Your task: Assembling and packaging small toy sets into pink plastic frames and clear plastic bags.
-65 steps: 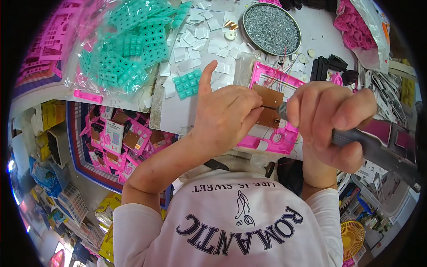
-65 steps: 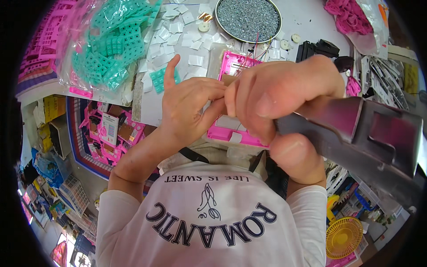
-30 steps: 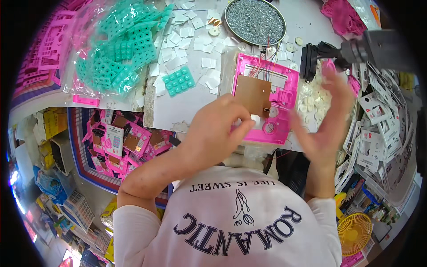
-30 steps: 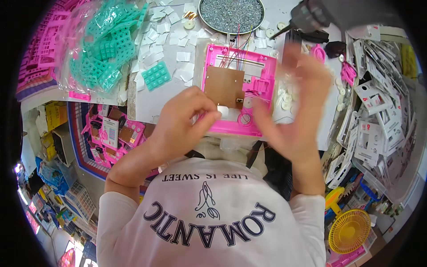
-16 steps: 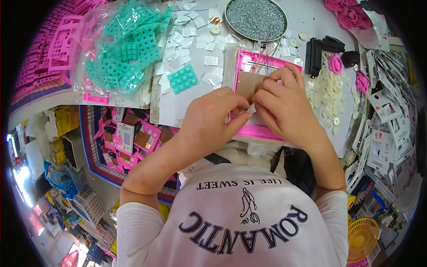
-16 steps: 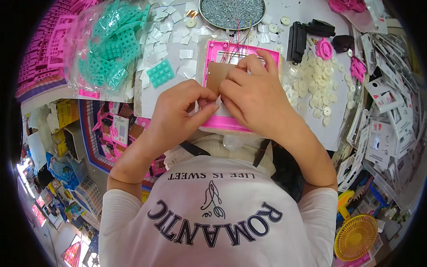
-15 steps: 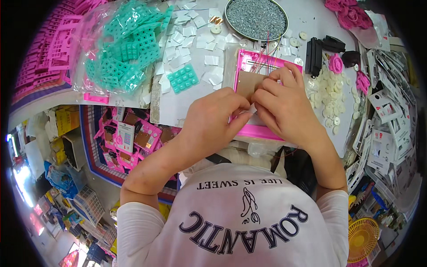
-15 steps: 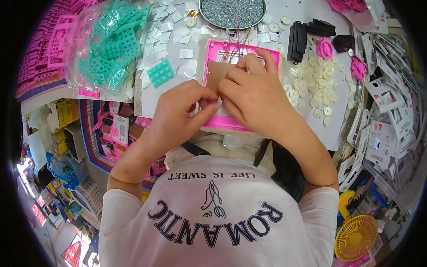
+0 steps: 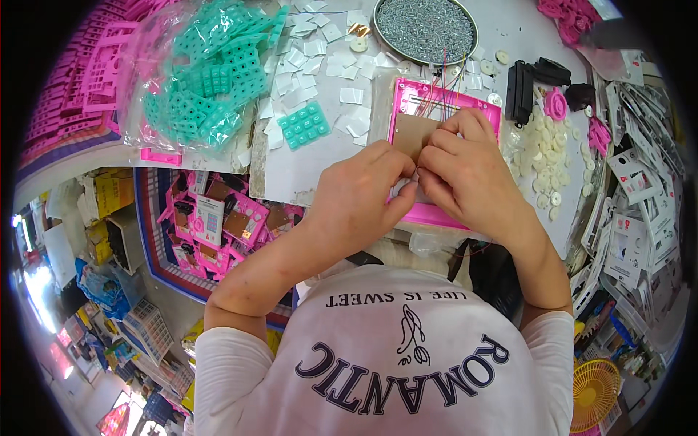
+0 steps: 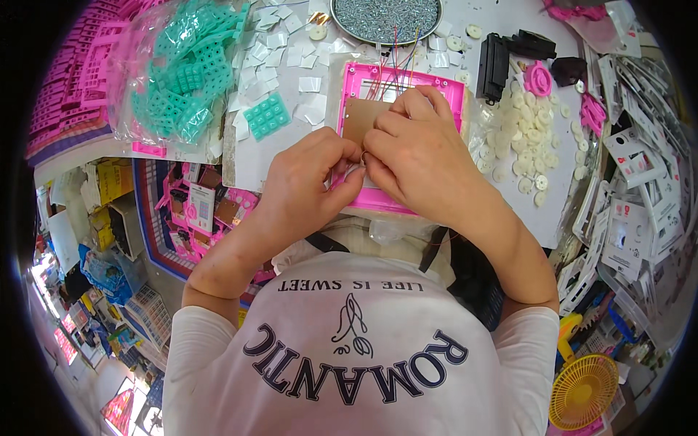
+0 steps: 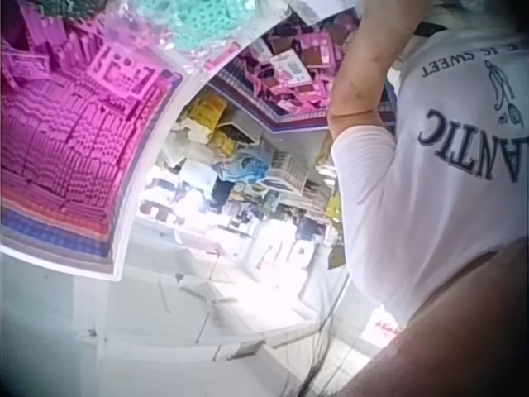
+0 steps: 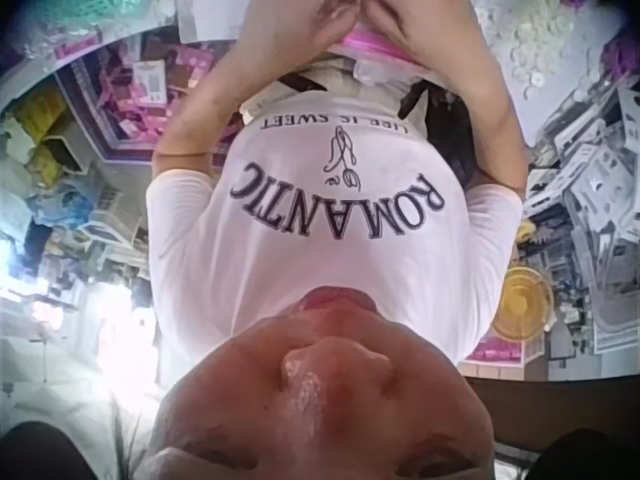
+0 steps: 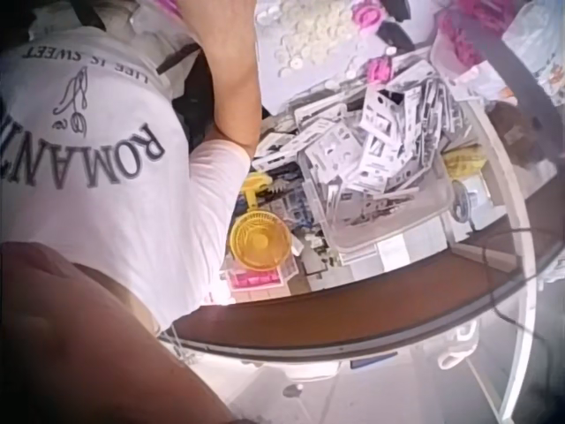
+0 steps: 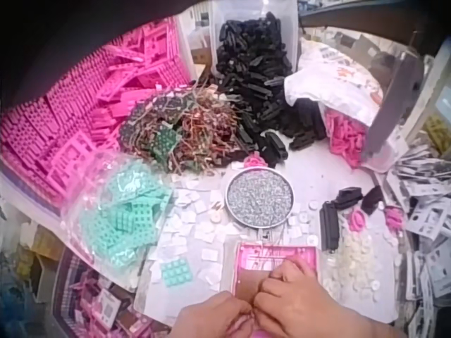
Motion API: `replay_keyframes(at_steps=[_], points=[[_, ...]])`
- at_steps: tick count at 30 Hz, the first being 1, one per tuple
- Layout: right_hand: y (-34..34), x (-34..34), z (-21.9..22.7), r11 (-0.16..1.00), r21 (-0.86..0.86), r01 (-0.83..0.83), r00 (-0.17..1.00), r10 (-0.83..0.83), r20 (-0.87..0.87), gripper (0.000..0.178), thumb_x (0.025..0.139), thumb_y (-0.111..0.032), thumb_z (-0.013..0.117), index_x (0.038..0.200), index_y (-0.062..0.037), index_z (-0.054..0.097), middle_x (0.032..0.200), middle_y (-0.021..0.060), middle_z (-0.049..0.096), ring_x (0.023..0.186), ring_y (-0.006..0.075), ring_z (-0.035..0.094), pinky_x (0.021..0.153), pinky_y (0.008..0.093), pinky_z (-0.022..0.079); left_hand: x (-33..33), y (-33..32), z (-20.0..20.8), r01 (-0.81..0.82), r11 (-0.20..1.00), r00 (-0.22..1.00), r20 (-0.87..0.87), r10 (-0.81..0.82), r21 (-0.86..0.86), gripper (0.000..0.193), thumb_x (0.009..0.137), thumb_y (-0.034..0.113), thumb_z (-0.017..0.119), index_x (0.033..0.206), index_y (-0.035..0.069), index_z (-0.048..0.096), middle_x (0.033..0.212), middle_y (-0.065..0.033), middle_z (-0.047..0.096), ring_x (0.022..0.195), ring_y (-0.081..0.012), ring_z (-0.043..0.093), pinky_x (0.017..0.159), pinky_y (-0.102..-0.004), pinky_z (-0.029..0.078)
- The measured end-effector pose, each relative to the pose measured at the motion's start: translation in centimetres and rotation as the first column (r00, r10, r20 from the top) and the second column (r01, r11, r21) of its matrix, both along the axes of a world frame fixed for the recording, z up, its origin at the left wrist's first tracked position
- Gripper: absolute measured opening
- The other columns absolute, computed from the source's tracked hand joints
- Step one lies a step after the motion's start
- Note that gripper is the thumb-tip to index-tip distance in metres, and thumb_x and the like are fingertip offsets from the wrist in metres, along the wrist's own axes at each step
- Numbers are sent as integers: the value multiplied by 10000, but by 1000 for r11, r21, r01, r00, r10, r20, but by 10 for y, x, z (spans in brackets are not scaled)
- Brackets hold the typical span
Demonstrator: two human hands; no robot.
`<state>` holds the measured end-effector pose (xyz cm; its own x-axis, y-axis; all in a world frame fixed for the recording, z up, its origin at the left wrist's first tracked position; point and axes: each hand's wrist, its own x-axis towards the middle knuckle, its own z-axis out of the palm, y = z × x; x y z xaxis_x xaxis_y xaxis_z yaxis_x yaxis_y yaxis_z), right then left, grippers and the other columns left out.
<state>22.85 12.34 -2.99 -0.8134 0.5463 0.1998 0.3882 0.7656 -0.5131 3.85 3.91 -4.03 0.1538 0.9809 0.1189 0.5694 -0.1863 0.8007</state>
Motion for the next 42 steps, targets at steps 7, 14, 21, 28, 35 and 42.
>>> replay_keyframes(at_steps=[7,14,21,28,35,42], points=[[8,4,0,994,-80,-75,996,70,-60,89,808,-118,696,827,-57,634,837,69,569,913,300,525,917,435,424,-2,3,-1,-12,1000,997,77,14,-18,131,827,5,724,941,13,661,785,-80,595,631,-189,570,568,-311,463],[10,8,-2,991,-105,-88,994,80,-74,105,804,-102,698,886,-62,645,856,77,567,931,314,510,914,436,422,-7,4,1,24,1000,999,45,-25,16,115,843,-3,724,943,11,670,770,-79,593,623,-190,566,563,-311,458],[12,8,-1,986,-124,-107,991,96,-91,103,804,-102,694,885,-60,647,870,78,579,935,319,509,922,446,423,0,7,-1,1,998,1000,21,-2,61,111,824,-27,694,911,19,643,778,-89,588,637,-234,587,560,-335,467],[11,8,-5,987,-113,-111,989,99,-113,80,812,-104,693,867,-62,651,843,70,576,932,309,517,928,448,420,10,7,-11,-68,987,997,-34,73,144,135,776,-25,678,879,40,619,783,-86,584,640,-239,579,559,-346,469],[12,8,-6,986,-135,-100,991,86,-102,69,832,-121,680,858,-62,657,830,69,583,930,308,522,969,457,405,1,5,5,-76,994,997,14,75,83,149,762,2,696,876,49,613,776,-71,567,631,-218,557,546,-340,452],[12,9,-5,986,-136,-98,992,85,-96,79,828,-122,673,855,-52,648,829,81,589,947,323,531,950,459,423,-1,3,3,-59,998,997,54,58,8,134,777,-11,702,880,32,626,741,-56,539,580,-159,486,525,-303,398]])
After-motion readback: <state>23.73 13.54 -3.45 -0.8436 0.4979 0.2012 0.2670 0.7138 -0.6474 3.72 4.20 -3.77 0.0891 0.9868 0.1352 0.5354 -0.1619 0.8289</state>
